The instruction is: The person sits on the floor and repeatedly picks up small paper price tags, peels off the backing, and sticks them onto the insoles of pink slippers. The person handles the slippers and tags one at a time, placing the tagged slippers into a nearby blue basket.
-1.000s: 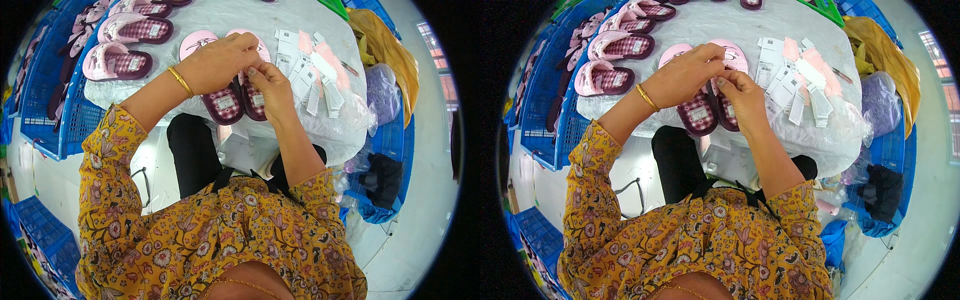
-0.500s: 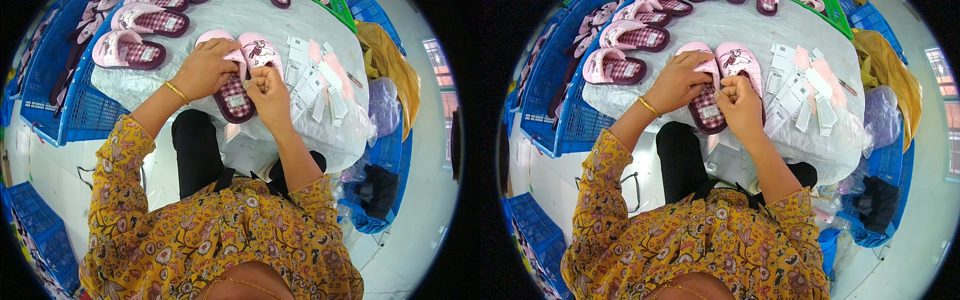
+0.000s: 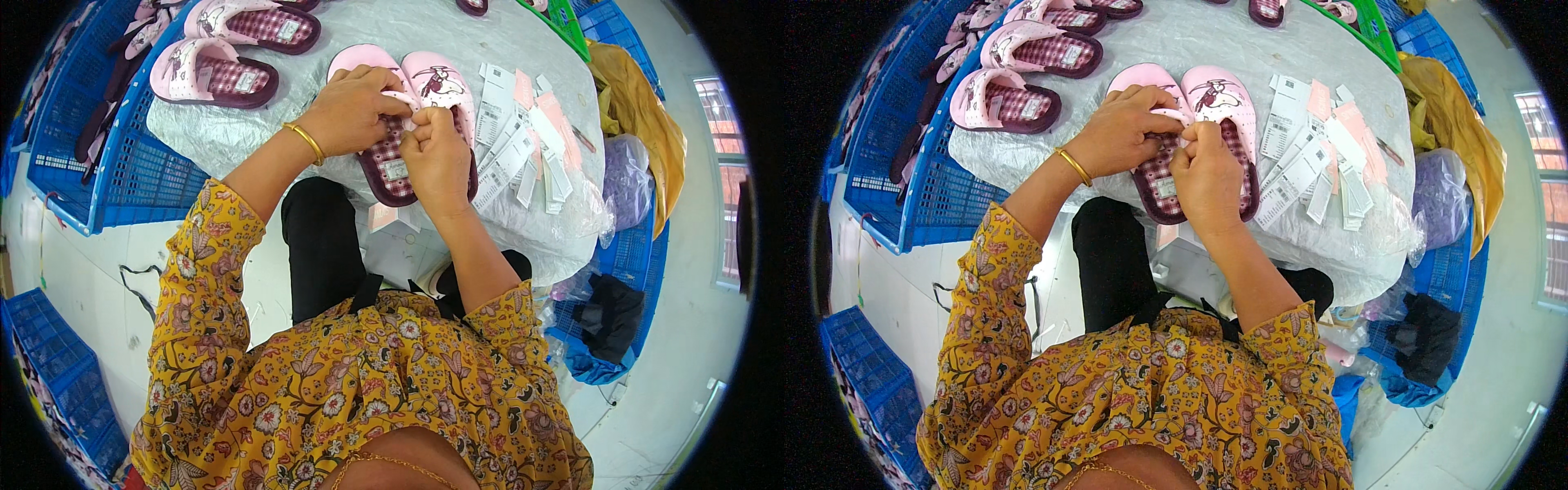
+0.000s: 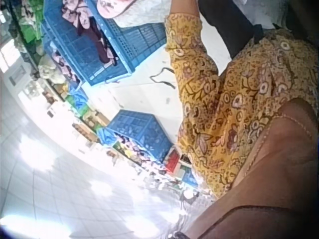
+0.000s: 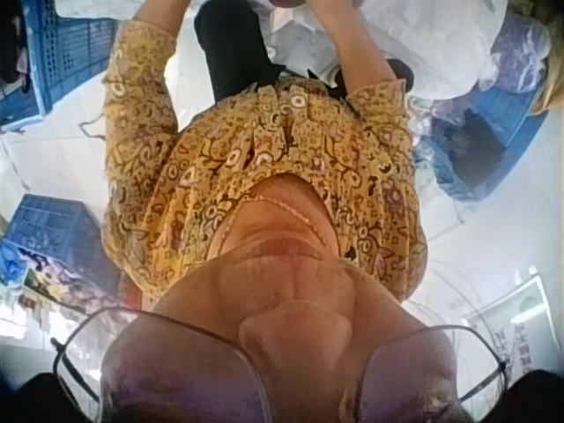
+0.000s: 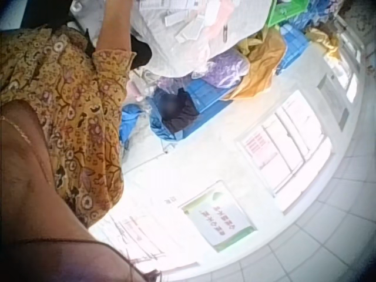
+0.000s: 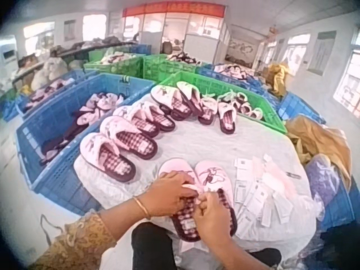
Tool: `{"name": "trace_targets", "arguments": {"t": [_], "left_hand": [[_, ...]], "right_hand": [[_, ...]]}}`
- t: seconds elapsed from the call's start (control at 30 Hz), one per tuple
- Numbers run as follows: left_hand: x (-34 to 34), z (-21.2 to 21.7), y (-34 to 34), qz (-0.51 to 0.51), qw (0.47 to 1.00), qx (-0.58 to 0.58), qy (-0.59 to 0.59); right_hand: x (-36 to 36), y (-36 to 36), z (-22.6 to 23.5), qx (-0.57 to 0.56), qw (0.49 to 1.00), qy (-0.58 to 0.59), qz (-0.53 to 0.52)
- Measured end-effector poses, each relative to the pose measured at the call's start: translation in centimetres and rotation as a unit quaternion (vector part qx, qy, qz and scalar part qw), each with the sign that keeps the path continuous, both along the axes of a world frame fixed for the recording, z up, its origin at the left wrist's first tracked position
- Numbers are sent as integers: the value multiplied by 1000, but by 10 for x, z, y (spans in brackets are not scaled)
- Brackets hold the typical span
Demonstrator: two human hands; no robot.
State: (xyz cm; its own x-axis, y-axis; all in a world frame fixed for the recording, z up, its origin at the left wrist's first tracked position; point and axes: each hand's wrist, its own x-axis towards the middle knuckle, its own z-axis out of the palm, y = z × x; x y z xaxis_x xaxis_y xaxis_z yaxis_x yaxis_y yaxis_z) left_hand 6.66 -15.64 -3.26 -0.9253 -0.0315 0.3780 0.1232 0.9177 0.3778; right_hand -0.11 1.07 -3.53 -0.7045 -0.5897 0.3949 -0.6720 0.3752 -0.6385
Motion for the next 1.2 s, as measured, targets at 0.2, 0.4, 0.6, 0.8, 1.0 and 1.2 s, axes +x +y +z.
{"name": "trace_targets", "arguments": {"t": [0.2, 0.4, 0.6, 0.8, 1.0, 1.2], "left_hand": [[0, -2, 1, 7, 1000, 6, 6], [-9, 0, 1, -3, 1000, -7, 0], [-23, 3, -1, -33, 997, -62, -30], [-31, 8, 0, -35, 984, -170, -39], [-22, 11, -10, -35, 992, -121, -4], [-22, 7, -8, -4, 990, -140, 12]], "right_hand": [[-1, -6, -1, 7, 1000, 29, -8], [-2, -8, -7, 9, 998, 67, -14], [-3, -5, -7, -20, 998, 51, -9], [-2, 14, 2, -100, 994, -46, 20], [31, 87, 13, -3, 992, 104, 71], [52, 96, -31, 86, 982, 162, 43]]}}
